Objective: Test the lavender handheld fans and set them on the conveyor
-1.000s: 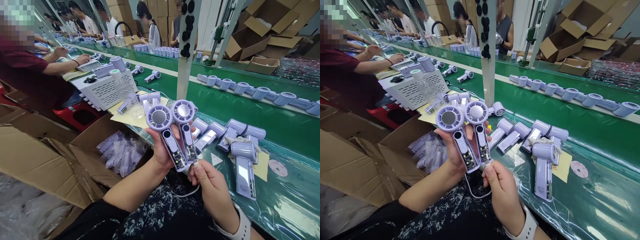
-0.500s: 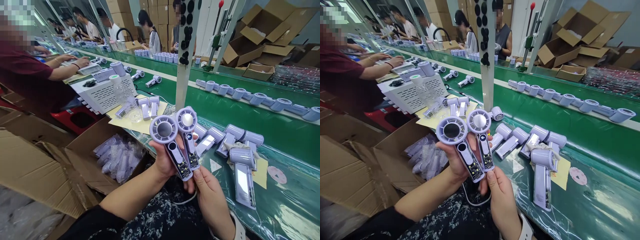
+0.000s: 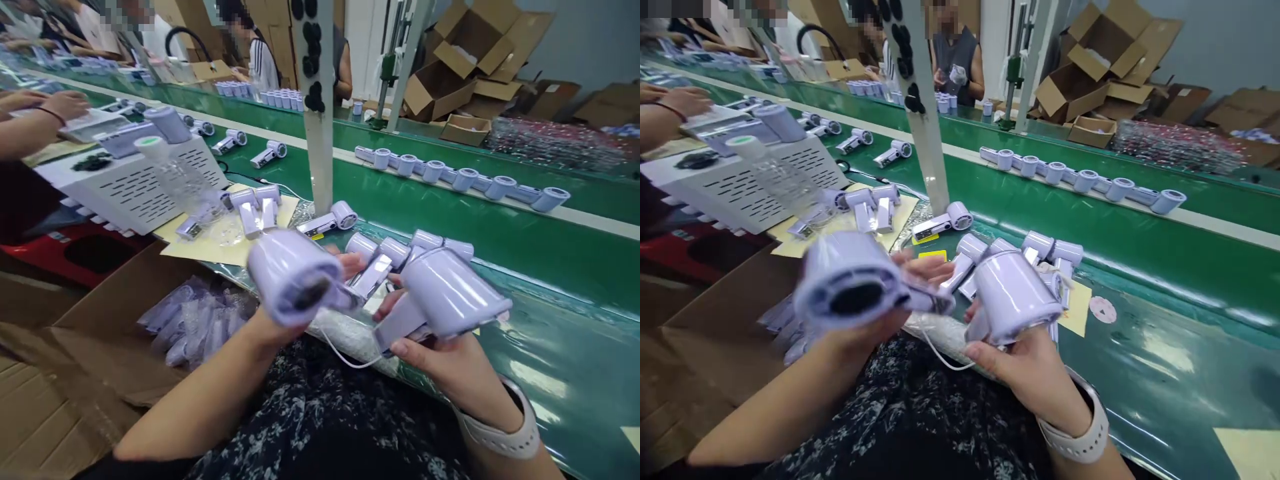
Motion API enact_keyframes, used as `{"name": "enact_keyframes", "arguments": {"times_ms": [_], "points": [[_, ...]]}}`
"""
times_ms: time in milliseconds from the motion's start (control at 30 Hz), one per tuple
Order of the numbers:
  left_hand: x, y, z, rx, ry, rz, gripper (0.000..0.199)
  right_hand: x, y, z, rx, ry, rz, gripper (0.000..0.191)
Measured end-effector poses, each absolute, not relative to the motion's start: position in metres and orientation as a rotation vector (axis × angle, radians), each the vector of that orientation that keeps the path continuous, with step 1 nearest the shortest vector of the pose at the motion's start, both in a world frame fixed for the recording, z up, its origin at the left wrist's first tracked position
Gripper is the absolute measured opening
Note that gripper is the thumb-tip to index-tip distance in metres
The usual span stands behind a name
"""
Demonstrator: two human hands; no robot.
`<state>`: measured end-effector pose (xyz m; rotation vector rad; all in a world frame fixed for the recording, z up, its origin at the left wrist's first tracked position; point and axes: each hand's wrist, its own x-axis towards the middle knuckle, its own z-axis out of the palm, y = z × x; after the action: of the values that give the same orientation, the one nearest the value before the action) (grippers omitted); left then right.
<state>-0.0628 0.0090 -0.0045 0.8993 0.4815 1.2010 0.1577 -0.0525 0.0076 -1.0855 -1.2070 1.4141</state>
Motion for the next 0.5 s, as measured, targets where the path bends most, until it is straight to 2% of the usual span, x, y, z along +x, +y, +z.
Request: {"name": "enact_keyframes", "arguments": {"times_ms": [67, 133, 233, 367, 500], "points": [[-0.061, 0.020, -0.006, 0.791, 0.495, 1.289, 0.054, 0.166, -0.054, 0.005, -1.158, -1.086, 1.313, 0.052], [-0.057, 0.025, -0.004, 0.671, 0.518, 1.308, 0.058, 0.173, -0.054, 0.006, -1.165, -0.964, 1.256, 0.043], [-0.047, 0.018, 0.003, 0.684, 0.477, 1.225, 0.057, 0.178, -0.059, 0.011, -1.009, -0.866, 1.349, 0.032], [-0.032, -0.004, 0.006, 0.888, 0.335, 1.002, 0.047, 0.181, -0.072, 0.011, -0.890, -0.850, 1.435, 0.025], [-0.021, -0.014, 0.001, 1.047, 0.323, 0.876, 0.041, 0.180, -0.079, 0.002, -0.886, -0.860, 1.513, 0.028]]}}
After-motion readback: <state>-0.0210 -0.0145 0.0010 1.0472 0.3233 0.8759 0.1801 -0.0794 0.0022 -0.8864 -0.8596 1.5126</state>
